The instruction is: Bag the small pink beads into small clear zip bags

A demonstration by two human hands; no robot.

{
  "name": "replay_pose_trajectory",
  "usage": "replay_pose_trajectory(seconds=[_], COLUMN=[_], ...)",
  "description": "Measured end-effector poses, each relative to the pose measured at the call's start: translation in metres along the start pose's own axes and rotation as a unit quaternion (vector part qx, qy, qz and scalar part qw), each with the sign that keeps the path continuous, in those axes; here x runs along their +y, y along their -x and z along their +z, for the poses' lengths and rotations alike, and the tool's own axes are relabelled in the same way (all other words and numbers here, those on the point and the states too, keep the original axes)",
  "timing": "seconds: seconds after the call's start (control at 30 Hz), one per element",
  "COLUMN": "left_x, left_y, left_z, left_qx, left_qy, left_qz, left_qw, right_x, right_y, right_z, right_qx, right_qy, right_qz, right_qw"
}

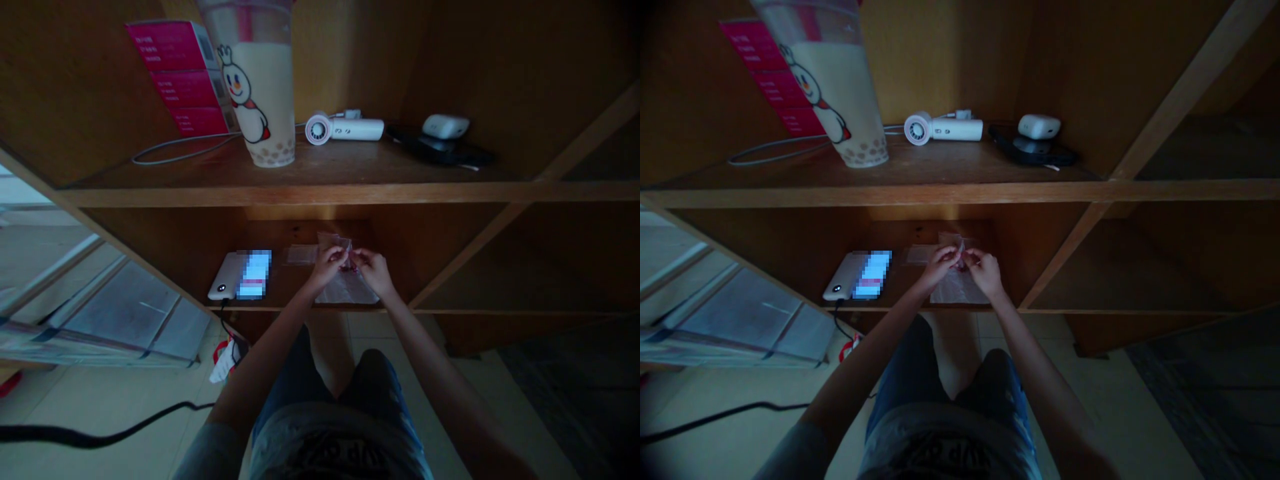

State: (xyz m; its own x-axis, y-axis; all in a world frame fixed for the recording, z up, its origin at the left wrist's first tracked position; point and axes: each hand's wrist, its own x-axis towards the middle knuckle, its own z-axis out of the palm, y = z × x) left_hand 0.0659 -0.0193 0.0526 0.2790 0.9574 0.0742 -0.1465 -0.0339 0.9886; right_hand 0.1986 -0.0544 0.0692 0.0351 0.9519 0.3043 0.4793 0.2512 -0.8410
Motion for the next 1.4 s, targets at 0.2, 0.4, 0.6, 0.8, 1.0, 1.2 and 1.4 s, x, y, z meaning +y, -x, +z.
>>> replay_pose_trajectory(seconds=[0.2,0.4,0.6,0.8,1.0,1.2,1.4], left_x=[-0.012,-0.009,-0.004,-0.008,-0.019,-0.024,-0.022], left_y=[0.001,0.007,0.01,0.018,0.023,0.023,0.026], left_z=[0.007,0.015,0.015,0.012,0.008,0.003,-0.002], left_qx=[0.033,0.098,0.164,0.123,0.203,0.13,0.163], left_qy=[-0.057,-0.111,-0.092,-0.058,0.023,0.169,0.14], left_qz=[0.01,0.039,0.035,0.032,0.025,-0.098,-0.052], left_qw=[0.998,0.988,0.981,0.99,0.979,0.972,0.975], right_x=[-0.01,-0.015,-0.016,-0.011,-0.026,-0.019,0.012], right_y=[0.005,0.006,0.002,0.0,0.002,-0.003,-0.005], right_z=[0.002,0.012,0.005,-0.012,-0.026,-0.022,-0.011], right_qx=[0.059,0.088,0.103,0.134,0.065,0.013,0.056], right_qy=[0.243,0.345,0.385,0.345,0.234,-0.048,-0.143], right_qz=[0.016,-0.016,-0.022,-0.033,-0.044,-0.011,0.055], right_qw=[0.968,0.934,0.917,0.928,0.969,0.999,0.987])
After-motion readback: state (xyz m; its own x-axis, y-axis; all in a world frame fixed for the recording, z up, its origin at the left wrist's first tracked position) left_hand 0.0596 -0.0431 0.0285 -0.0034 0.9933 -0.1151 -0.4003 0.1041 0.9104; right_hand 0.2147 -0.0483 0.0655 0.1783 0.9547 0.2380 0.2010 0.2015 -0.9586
